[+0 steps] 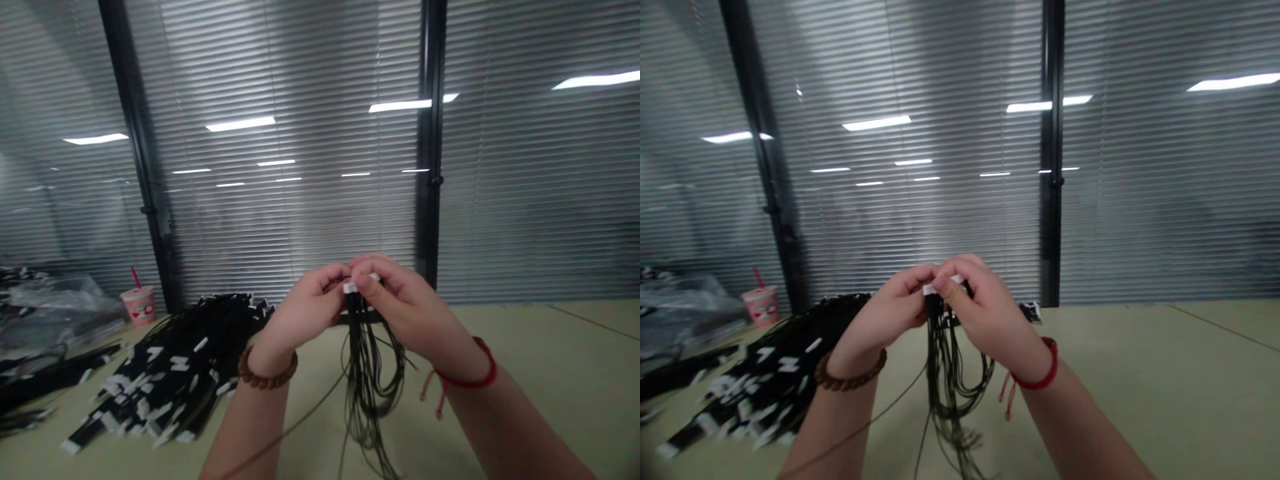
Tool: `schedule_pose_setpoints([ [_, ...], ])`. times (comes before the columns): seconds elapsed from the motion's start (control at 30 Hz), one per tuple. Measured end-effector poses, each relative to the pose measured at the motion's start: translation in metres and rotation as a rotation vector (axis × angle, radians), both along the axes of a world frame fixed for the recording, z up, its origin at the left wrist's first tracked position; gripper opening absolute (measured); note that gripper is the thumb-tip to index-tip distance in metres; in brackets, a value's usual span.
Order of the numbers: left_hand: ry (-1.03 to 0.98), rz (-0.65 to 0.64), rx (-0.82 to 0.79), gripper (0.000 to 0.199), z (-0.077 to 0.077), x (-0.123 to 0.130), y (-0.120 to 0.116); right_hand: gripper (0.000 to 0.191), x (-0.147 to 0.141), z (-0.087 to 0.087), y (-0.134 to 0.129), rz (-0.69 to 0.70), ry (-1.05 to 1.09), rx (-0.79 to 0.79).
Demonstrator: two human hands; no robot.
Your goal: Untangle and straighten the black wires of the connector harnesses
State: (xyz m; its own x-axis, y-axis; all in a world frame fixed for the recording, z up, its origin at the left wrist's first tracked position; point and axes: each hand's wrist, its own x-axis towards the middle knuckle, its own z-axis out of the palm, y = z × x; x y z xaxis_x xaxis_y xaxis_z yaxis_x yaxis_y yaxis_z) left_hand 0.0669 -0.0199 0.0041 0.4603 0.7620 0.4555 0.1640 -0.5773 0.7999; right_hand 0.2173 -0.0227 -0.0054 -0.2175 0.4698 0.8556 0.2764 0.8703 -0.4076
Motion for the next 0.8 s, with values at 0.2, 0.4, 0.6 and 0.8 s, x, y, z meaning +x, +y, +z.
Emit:
schedule_pose_setpoints([
  [0.2, 0.09, 0.267, 0.156, 0.026, 0.004, -0.014, 0.014, 0.027, 0.009, -0.001, 0.006, -0.091, 0.012, -0.106],
  [0.4, 0.327, 0.712, 0.255, 0.007, -0.004, -0.068, 0.032, 0.033, 0.031, 0.004, 0.017, -0.248, 0.271, -0.081],
  [0.6, 0.512, 0.357, 0.258, 0.044, -0.001, -0.055, 0.019, 0.033, 0.029, 0.005, 0.019, -0.288, 0.39, -0.065],
  [0.8, 0.394, -0.376, 0.124, 0.074, -0.02, 0.012, 0.027, 0.036, 0.033, 0.0, 0.025, -0.342, 0.493, 0.016],
])
